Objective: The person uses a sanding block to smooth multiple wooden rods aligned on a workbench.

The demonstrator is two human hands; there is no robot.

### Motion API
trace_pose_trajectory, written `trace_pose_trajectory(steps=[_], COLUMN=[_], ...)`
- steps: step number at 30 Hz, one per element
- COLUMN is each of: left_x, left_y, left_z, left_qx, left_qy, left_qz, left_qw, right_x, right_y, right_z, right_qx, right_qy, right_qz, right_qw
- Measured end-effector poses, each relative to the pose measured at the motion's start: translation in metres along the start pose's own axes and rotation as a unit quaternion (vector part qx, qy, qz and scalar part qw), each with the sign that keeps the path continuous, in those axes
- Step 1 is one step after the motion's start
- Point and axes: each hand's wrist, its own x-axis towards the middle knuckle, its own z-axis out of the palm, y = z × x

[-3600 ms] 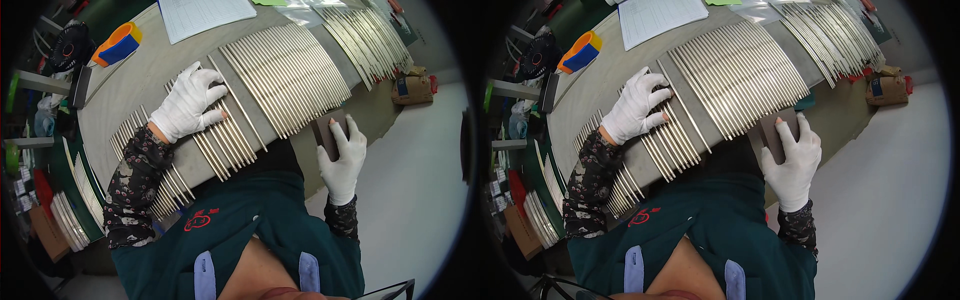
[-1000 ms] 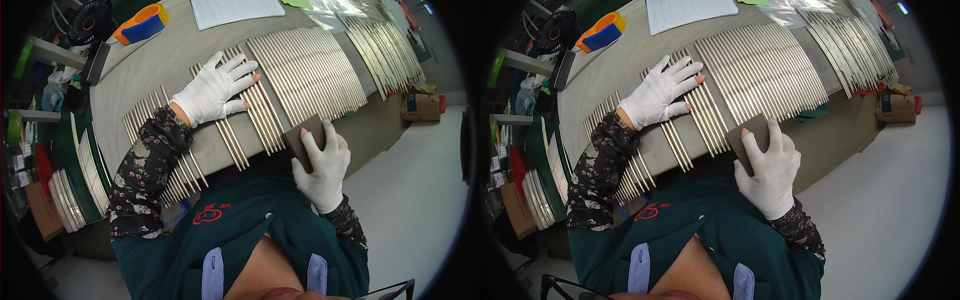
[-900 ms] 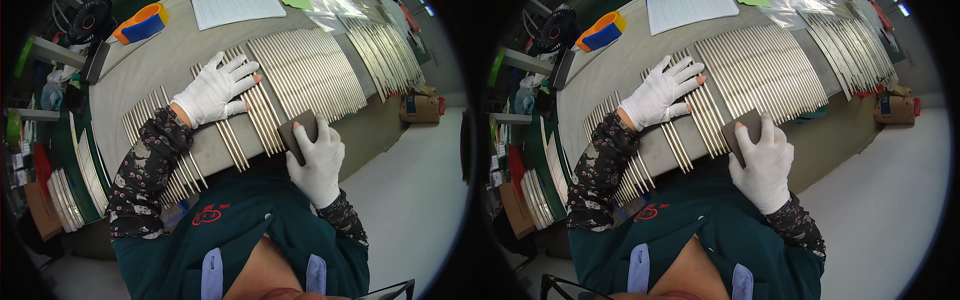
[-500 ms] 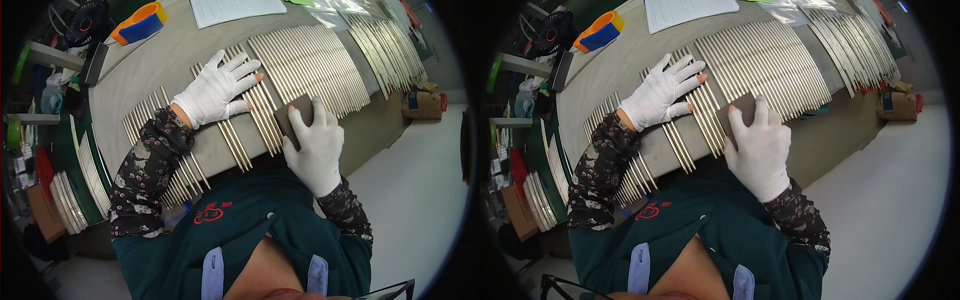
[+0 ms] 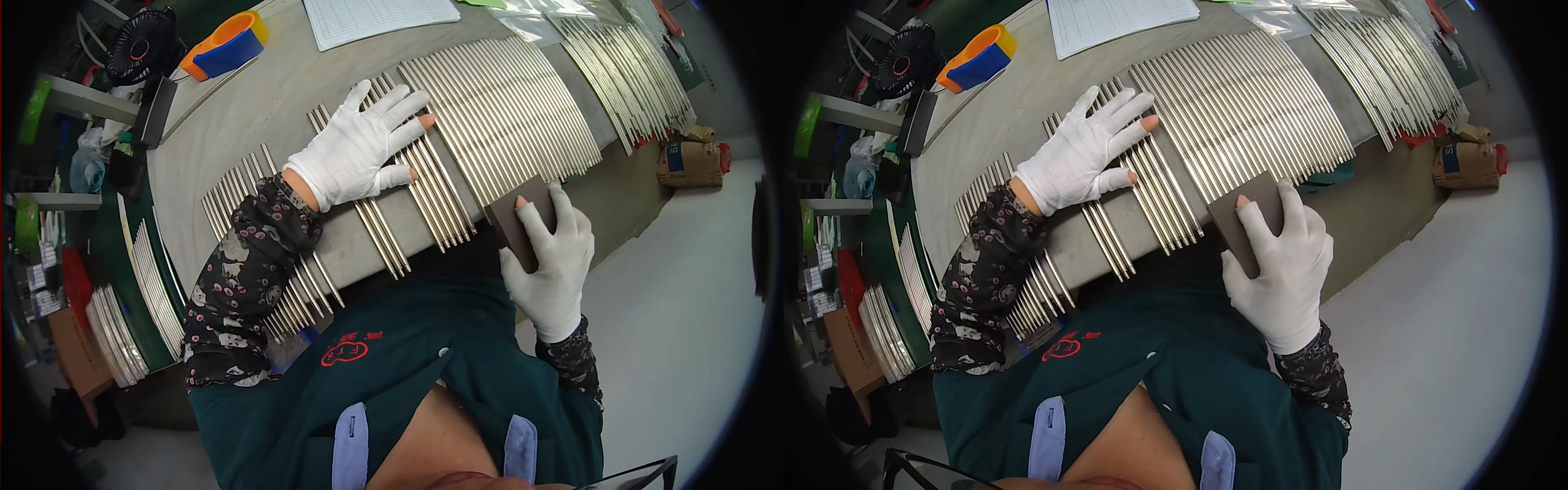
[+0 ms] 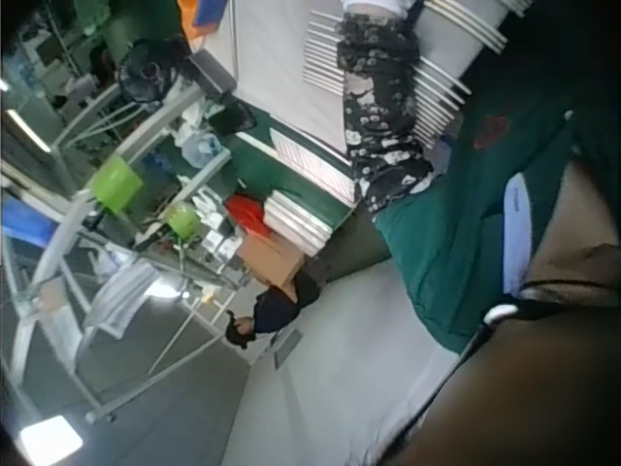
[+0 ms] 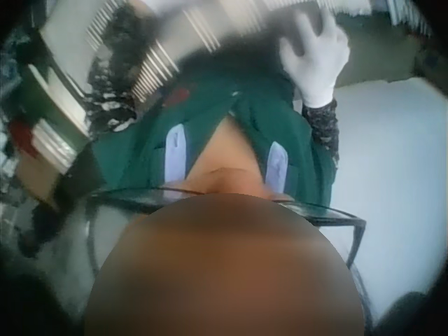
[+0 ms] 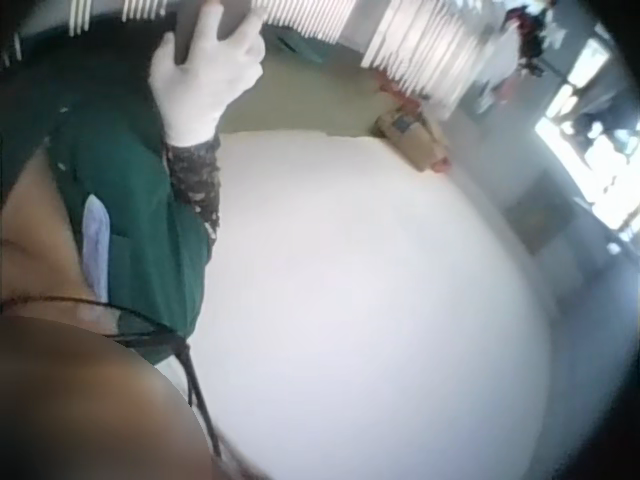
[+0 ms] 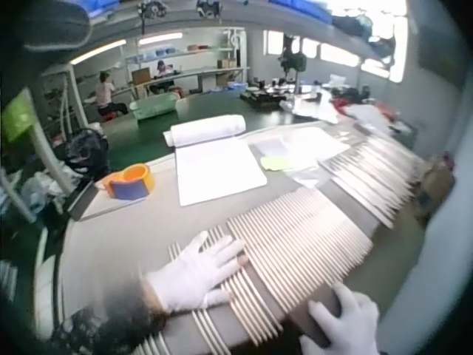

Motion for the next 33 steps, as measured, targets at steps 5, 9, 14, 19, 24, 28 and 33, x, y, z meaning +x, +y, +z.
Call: trace_pose_trajectory(steps=[5, 9, 14, 19, 24, 28, 33], left_x=[-0.008, -0.016, -0.02, -0.018, -0.022, -0.019, -0.018], left_y=[0.002, 0.002, 0.003, 0.002, 0.003, 0.002, 0.002], left_z=[-0.002, -0.002, -0.004, -0.004, -0.004, -0.002, -0.006], left_qx=[0.019, 0.009, 0.0, 0.004, -0.007, -0.006, -0.013], left_qy=[-0.069, -0.063, -0.066, -0.072, -0.063, -0.062, -0.071], left_qz=[-0.013, -0.021, -0.024, -0.021, -0.035, -0.023, -0.029], left_qw=[0.997, 0.998, 0.998, 0.997, 0.997, 0.998, 0.997], right_x=[-0.001, -0.004, 0.002, 0.055, 0.022, 0.028, 0.035], right_y=[-0.003, -0.008, -0.016, -0.035, -0.024, -0.029, -0.031], right_z=[0.002, 0.004, 0.009, 0.035, 0.021, 0.02, 0.022], right_qx=[-0.009, 0.015, -0.008, -0.047, -0.038, -0.043, -0.039], right_qy=[-0.018, -0.043, -0.058, -0.003, -0.037, -0.046, -0.044], right_qz=[-0.001, -0.016, -0.051, -0.071, -0.087, -0.064, -0.063], right_qw=[1.0, 0.999, 0.997, 0.996, 0.995, 0.996, 0.996])
